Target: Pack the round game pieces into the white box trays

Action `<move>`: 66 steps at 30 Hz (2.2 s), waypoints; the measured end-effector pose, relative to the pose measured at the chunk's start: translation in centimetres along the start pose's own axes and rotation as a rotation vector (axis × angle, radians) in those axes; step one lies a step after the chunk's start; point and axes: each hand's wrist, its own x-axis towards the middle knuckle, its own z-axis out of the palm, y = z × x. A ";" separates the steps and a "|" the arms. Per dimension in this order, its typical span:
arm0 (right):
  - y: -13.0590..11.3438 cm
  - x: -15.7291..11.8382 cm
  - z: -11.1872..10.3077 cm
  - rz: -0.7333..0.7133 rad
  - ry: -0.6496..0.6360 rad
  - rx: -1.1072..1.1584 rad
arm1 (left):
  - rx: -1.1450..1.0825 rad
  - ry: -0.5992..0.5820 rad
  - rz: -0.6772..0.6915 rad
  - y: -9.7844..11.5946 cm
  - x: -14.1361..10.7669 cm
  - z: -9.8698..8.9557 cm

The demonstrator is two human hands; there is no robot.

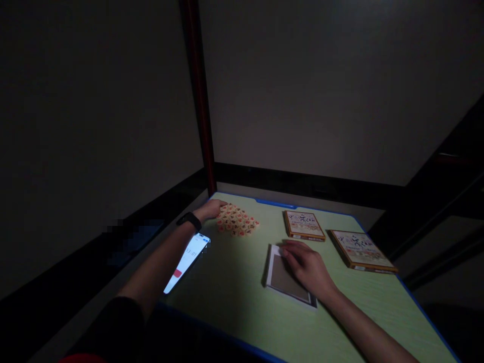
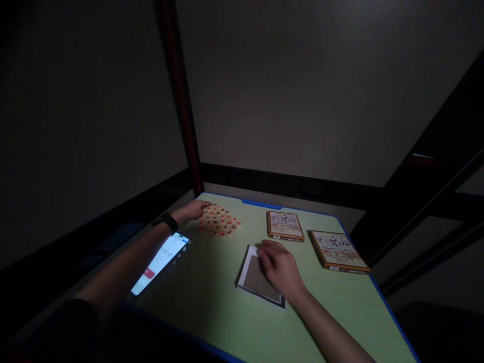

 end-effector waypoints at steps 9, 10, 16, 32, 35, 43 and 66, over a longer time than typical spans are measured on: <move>-0.2 0.1 -0.2 -0.009 -0.011 -0.018 | 0.077 -0.013 0.086 1.7 -1.3 0.7; -0.2 0.1 -0.2 -0.008 -0.012 -0.018 | 0.083 -0.013 0.088 1.8 -1.4 0.7; -0.2 0.1 -0.2 -0.006 -0.009 -0.016 | 0.131 -0.005 0.101 2.4 -2.3 -0.3; -0.4 0.3 -0.4 -0.005 -0.021 -0.016 | 0.325 -0.042 0.391 8.4 -7.7 0.3; -0.4 0.4 -0.5 -0.005 -0.019 -0.019 | 0.295 -0.053 0.392 8.6 -8.0 0.6; -0.4 0.4 -0.4 -0.006 -0.011 -0.013 | 0.253 -0.087 0.402 9.1 -8.5 0.4; -0.4 0.4 -0.5 0.015 -0.012 -0.025 | 0.221 0.093 -0.120 4.5 1.7 -1.3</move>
